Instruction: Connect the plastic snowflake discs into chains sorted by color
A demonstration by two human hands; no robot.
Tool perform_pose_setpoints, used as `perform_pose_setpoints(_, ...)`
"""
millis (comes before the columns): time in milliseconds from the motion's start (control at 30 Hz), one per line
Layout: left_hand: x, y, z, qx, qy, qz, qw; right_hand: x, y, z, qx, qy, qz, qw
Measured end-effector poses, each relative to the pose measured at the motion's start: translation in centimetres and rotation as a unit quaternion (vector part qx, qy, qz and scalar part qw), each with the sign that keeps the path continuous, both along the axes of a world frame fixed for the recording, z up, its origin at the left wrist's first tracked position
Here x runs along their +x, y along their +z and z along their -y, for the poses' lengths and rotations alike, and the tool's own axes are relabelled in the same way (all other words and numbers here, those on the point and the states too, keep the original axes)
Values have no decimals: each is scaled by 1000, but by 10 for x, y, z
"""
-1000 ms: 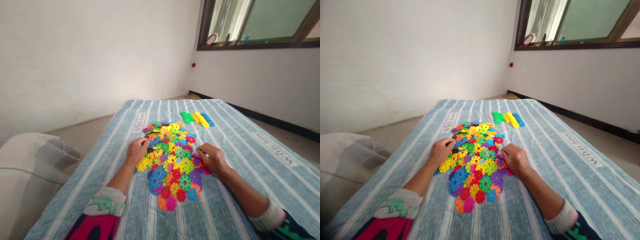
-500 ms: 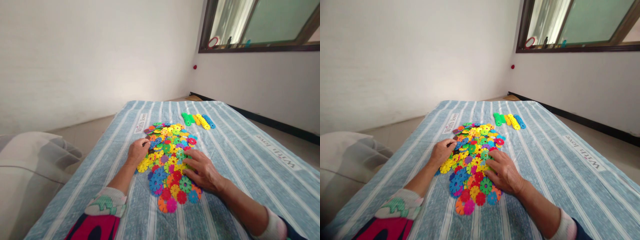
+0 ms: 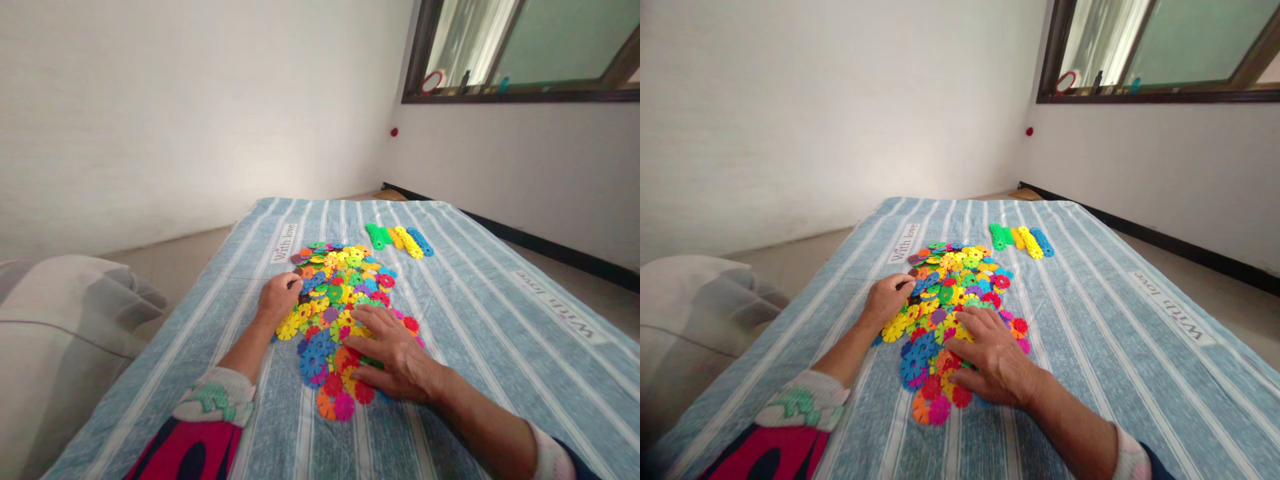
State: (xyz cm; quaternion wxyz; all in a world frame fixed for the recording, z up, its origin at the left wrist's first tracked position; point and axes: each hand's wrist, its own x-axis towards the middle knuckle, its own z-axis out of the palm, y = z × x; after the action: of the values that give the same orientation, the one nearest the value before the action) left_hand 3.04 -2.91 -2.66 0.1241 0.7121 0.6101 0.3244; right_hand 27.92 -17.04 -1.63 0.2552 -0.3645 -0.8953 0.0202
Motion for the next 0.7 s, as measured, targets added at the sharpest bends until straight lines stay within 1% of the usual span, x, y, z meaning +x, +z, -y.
perform_pose_setpoints(100, -1, -2, -1, 3, -3, 2, 1000, -6, 5, 4, -30, 41, 40, 998)
perform_pose_setpoints(200, -1, -3, -2, 4, -1, 8, 1000, -10, 6, 6, -36, 49, 55, 997)
perform_pose_setpoints(367, 0, -3, -1, 1, 1, 7, 1000, -12, 2, 5, -33, 49, 10, 998)
perform_pose_setpoints(500, -1, -4, -2, 7, -2, 8, 1000, -13, -1, 3, -16, 51, -34, 998)
perform_pose_setpoints(700, -1, -4, -1, 7, -3, 8, 1000, -13, 1, 4, -3, 46, -46, 998)
